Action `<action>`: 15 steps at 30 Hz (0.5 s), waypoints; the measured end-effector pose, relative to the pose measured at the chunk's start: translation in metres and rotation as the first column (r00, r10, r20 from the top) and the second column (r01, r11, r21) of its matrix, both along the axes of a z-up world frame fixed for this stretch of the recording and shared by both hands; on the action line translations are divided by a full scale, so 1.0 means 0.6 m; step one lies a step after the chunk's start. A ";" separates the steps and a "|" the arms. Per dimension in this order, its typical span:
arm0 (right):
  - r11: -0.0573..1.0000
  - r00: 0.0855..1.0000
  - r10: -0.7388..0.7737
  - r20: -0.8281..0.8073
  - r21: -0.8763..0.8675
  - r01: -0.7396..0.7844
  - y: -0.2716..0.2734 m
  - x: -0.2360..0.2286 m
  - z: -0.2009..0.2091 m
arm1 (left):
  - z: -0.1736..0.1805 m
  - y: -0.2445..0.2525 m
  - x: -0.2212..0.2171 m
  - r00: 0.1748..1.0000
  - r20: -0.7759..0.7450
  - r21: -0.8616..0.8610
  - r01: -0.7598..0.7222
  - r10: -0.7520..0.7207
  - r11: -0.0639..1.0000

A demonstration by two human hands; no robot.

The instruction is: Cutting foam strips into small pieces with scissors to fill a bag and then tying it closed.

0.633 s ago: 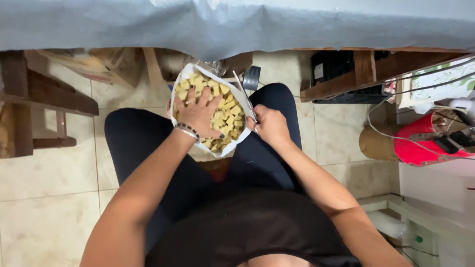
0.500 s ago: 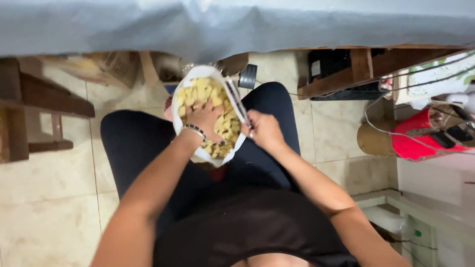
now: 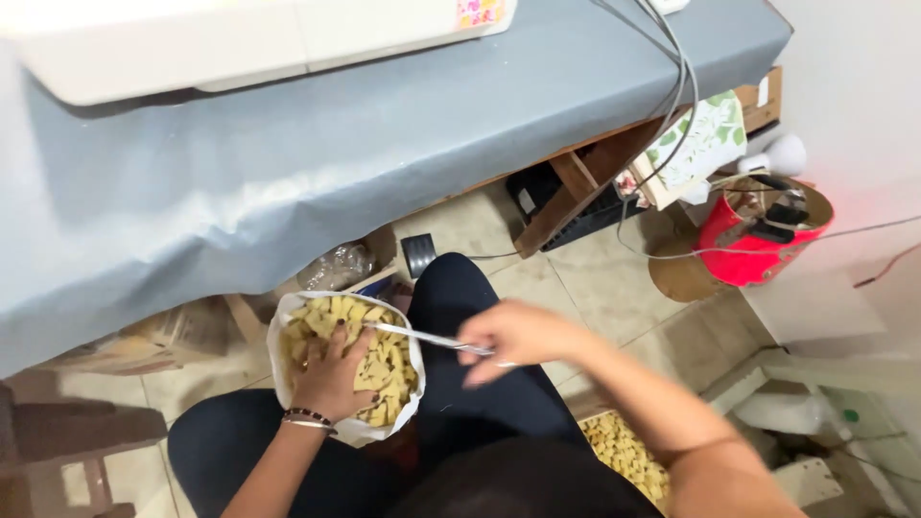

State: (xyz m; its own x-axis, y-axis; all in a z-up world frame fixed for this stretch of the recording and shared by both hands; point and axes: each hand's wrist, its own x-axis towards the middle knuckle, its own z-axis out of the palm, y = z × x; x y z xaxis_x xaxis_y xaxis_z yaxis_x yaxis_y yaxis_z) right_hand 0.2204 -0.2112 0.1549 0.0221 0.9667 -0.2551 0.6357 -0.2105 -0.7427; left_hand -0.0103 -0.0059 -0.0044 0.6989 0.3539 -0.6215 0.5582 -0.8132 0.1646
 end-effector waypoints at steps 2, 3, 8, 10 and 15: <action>0.968 0.979 -0.163 -0.123 -0.214 0.134 -0.040 0.042 0.125 | 0.018 -0.001 -0.008 0.999 0.036 -0.045 0.034 -0.033 0.998; 0.968 0.980 -0.157 -0.121 -0.213 0.129 -0.066 0.072 0.161 | 0.030 -0.002 -0.011 0.999 0.039 -0.044 0.029 -0.027 0.999; 0.877 0.895 -0.445 0.031 0.216 0.429 -0.112 0.232 0.297 | -0.041 -0.010 -0.070 0.677 0.696 0.149 0.188 -0.238 0.971; 0.851 0.857 -0.485 0.173 0.318 0.418 -0.117 0.352 0.260 | 0.007 -0.011 -0.087 0.652 0.713 0.129 0.238 -0.257 0.963; 0.843 0.757 -0.512 0.405 0.403 0.355 -0.143 0.753 0.063 | 0.041 -0.011 -0.160 0.623 0.709 0.210 0.262 -0.331 0.942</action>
State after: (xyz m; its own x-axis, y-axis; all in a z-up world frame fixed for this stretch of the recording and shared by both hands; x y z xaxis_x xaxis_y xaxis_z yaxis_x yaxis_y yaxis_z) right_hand 0.6722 -0.2968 0.1928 0.4996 0.8453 0.1896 0.8139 -0.3830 -0.4370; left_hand -0.1060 -0.0125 0.0202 0.9862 0.0681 0.1511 0.0135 -0.9417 0.3362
